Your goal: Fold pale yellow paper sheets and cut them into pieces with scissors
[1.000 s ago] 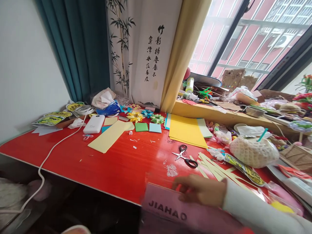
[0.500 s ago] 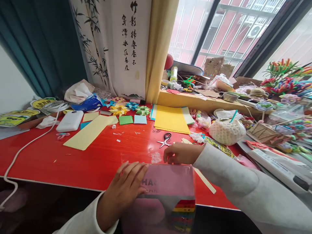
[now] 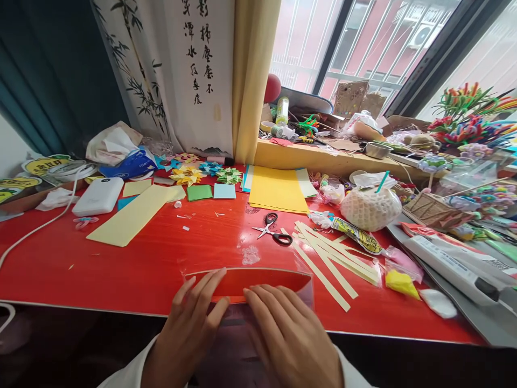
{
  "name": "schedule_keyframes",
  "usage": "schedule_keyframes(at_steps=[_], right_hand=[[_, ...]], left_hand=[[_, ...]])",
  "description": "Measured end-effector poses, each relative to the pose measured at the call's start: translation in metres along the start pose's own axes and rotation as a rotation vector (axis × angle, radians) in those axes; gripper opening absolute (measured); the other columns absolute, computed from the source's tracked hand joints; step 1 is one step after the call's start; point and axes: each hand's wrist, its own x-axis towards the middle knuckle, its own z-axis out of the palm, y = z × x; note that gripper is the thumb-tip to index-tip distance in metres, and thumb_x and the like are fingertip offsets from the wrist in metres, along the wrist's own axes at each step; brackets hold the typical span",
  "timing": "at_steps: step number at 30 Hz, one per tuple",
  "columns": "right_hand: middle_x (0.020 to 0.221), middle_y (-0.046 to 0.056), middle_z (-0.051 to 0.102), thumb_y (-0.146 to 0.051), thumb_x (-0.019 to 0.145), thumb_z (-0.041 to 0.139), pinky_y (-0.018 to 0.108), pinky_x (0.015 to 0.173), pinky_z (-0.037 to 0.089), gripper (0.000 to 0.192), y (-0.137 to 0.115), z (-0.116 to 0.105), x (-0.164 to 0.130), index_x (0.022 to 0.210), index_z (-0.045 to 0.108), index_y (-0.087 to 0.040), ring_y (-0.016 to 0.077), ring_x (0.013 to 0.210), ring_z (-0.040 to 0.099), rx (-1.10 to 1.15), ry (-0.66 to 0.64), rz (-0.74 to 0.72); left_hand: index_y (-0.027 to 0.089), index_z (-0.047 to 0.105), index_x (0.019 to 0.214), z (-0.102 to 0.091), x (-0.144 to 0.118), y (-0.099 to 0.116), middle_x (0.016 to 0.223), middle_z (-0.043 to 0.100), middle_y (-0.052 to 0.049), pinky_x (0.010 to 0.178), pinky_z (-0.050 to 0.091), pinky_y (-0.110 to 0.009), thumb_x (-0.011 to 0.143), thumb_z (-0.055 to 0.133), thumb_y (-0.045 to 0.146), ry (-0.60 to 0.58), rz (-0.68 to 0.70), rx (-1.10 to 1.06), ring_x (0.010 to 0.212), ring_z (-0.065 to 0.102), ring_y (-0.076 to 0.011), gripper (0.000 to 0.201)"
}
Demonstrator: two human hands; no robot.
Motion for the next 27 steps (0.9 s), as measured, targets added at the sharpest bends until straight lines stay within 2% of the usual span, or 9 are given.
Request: schedule_keyframes(at_steps=[2,5,11,17,21,27], right_hand=[[0.099,0.009,0.061,-0.017,0.082,0.04,0.034,0.082,0.043,0.028,-0.008,0.008,-0.002,0.105,0.053,-0.009,0.0192,0.094,0.054,-0.005,0.022,0.041],[0.094,0.008,0.063,-0.012,0.083,0.036,0.037,0.081,0.043,0.026,-0.007,0.02,-0.005,0.099,0.056,-0.01,0.0188,0.089,0.056,0.017,0.085,0.072],[0.094,0.009,0.064,-0.008,0.083,0.034,0.038,0.08,0.042,0.026,-0.01,0.033,-0.017,0.095,0.057,-0.01,0.02,0.092,0.057,0.008,0.202,0.077],[0.095,0.009,0.064,-0.01,0.087,0.028,0.032,0.082,0.04,0.031,-0.016,0.05,-0.027,0.095,0.058,-0.009,0.0174,0.098,0.055,0.011,0.28,0.055],[0.094,0.007,0.065,-0.011,0.086,0.032,0.029,0.08,0.041,0.028,-0.014,0.06,-0.032,0.092,0.06,-0.011,0.0158,0.096,0.056,-0.007,0.318,0.043],[0.091,0.006,0.066,-0.011,0.085,0.033,0.028,0.078,0.042,0.028,-0.011,0.064,-0.035,0.089,0.061,-0.011,0.0146,0.094,0.057,-0.02,0.337,0.027]], left_hand=[[0.018,0.046,0.094,0.0,0.0,0.003,0.12,0.046,-0.017,0.088,0.032,-0.045,0.085,0.029,0.011,-0.019,-0.028,0.027,0.112,0.042,-0.0251,0.019],[0.019,0.045,0.092,0.001,0.0,0.006,0.12,0.047,-0.016,0.088,0.031,-0.045,0.085,0.027,0.012,-0.07,-0.063,0.061,0.112,0.043,-0.0247,0.02],[0.019,0.047,0.088,0.006,0.0,0.009,0.124,0.044,-0.015,0.09,0.028,-0.043,0.085,0.028,0.013,-0.102,-0.126,0.107,0.113,0.042,-0.0243,0.02],[0.018,0.048,0.088,0.009,-0.003,0.011,0.124,0.044,-0.014,0.09,0.027,-0.043,0.085,0.027,0.013,-0.118,-0.161,0.114,0.114,0.041,-0.0238,0.022],[0.017,0.049,0.088,0.01,-0.001,0.011,0.126,0.042,-0.014,0.09,0.027,-0.044,0.086,0.025,0.013,-0.132,-0.184,0.103,0.115,0.04,-0.0244,0.024],[0.019,0.054,0.087,0.01,0.006,0.0,0.114,0.054,-0.011,0.087,0.028,-0.041,0.085,0.031,0.013,-0.147,-0.159,0.098,0.105,0.05,-0.0229,0.024]])
